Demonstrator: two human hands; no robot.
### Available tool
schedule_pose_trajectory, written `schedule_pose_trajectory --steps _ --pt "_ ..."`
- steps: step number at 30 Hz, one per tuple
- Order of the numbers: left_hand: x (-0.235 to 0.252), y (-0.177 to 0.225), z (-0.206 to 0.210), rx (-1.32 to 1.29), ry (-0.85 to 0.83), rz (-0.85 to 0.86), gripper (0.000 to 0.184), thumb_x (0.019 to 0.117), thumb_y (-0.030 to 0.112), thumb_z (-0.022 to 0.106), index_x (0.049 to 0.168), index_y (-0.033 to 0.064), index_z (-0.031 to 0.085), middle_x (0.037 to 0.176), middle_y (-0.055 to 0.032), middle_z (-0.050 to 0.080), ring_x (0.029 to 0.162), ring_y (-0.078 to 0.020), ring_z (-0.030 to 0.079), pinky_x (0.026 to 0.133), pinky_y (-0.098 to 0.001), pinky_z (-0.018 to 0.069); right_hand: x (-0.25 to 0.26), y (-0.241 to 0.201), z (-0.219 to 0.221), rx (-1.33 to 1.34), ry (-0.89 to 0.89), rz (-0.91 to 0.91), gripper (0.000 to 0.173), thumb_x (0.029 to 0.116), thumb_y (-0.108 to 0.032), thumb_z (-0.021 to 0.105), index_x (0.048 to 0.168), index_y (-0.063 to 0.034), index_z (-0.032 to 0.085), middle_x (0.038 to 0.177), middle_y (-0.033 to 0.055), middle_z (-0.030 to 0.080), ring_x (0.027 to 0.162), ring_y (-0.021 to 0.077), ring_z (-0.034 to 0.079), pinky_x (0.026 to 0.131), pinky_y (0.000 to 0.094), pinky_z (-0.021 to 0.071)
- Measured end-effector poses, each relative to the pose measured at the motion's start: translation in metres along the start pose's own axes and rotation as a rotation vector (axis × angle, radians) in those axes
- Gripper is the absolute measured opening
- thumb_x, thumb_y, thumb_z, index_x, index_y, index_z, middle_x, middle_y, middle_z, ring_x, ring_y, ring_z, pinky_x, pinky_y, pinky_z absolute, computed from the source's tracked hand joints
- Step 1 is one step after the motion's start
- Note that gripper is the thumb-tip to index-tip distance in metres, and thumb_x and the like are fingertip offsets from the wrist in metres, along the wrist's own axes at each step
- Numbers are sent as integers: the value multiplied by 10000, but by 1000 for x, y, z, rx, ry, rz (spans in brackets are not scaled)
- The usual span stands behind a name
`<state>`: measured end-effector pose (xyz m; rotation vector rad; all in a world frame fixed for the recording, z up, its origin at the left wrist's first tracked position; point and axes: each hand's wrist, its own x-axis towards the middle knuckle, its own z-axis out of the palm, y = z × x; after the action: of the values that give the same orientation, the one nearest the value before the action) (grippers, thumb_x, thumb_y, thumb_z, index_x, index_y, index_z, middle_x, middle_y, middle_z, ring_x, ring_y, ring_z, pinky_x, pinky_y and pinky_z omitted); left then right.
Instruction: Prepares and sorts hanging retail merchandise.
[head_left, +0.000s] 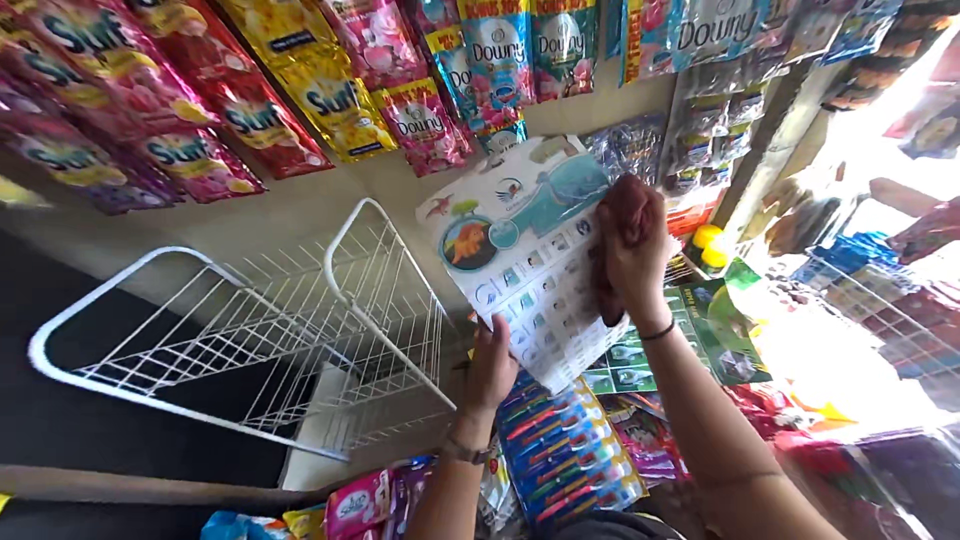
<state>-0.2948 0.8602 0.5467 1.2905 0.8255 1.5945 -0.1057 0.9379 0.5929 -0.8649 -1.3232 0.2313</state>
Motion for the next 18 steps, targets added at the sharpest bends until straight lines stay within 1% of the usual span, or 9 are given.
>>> schedule_pose_trajectory --steps 2,3,5,7,10,12,14,16,18 --pt "3 0 12 -61 84 -23 823 924 686 557 1452 90 346 1227 9 654 1129 -93 658 981 -341 575 -18 2 14 2 -35 -124 510 983 -80 649 1442 31 458 1411 208 561 1211 239 624 989 382 549" --pt "6 4 16 -88 81 -10 828 907 702 562 1463 123 356 1245 13 657 1144 -103 658 986 -350 574 -30 2 24 31 -68 -183 491 966 -57 651 1410 70 485 1482 248 504 1346 310 542 1101 443 486" --pt "11 10 19 -94 60 3 875 901 716 551 1523 150 308 1299 24 636 1186 -85 629 1013 -332 554 -68 -4 47 114 -127 -252 430 895 -70 701 1289 74 605 1445 255 554 1364 390 517 1121 544 451" --pt "11 12 17 -83 130 -45 661 1002 623 459 1447 134 432 1144 44 683 1042 -25 655 902 -250 569 -109 -14 57 176 -220 -303 302 901 -146 686 1168 -4 672 1400 200 626 1425 428 461 1183 651 320" --pt "10 14 14 -223 170 -64 504 1050 554 397 1195 131 630 977 14 731 903 -51 700 791 -264 602 -113 -9 52 65 -242 -412 224 961 -232 602 1150 -142 682 1348 75 685 1409 338 500 1163 611 306" --pt "6 22 15 -247 147 -10 501 1063 533 372 1359 157 518 1164 -2 706 1076 -107 690 923 -345 600 -90 12 46 86 -122 -337 233 912 -148 663 1120 -54 708 1342 138 678 1392 371 514 1174 646 312" --pt "7 31 18 -227 166 26 477 1085 511 291 1402 201 468 1223 13 692 1119 -119 686 937 -365 603 -70 31 38 136 0 -76 365 955 -74 643 1291 64 605 1410 210 603 1380 311 529 1159 498 417" --pt "11 33 23 -213 177 45 497 1079 539 266 1399 224 478 1234 23 689 1131 -112 679 940 -364 601 -66 29 39 203 73 199 487 1030 -155 594 1483 -36 462 1432 141 571 1245 161 603 981 345 538" --pt "18 31 28 -209 199 72 519 1076 551 253 1430 226 449 1276 17 666 1176 -120 655 974 -379 583 -88 16 49 293 64 160 512 1015 -145 581 1489 -16 437 1572 177 441 1420 202 477 1115 377 468"
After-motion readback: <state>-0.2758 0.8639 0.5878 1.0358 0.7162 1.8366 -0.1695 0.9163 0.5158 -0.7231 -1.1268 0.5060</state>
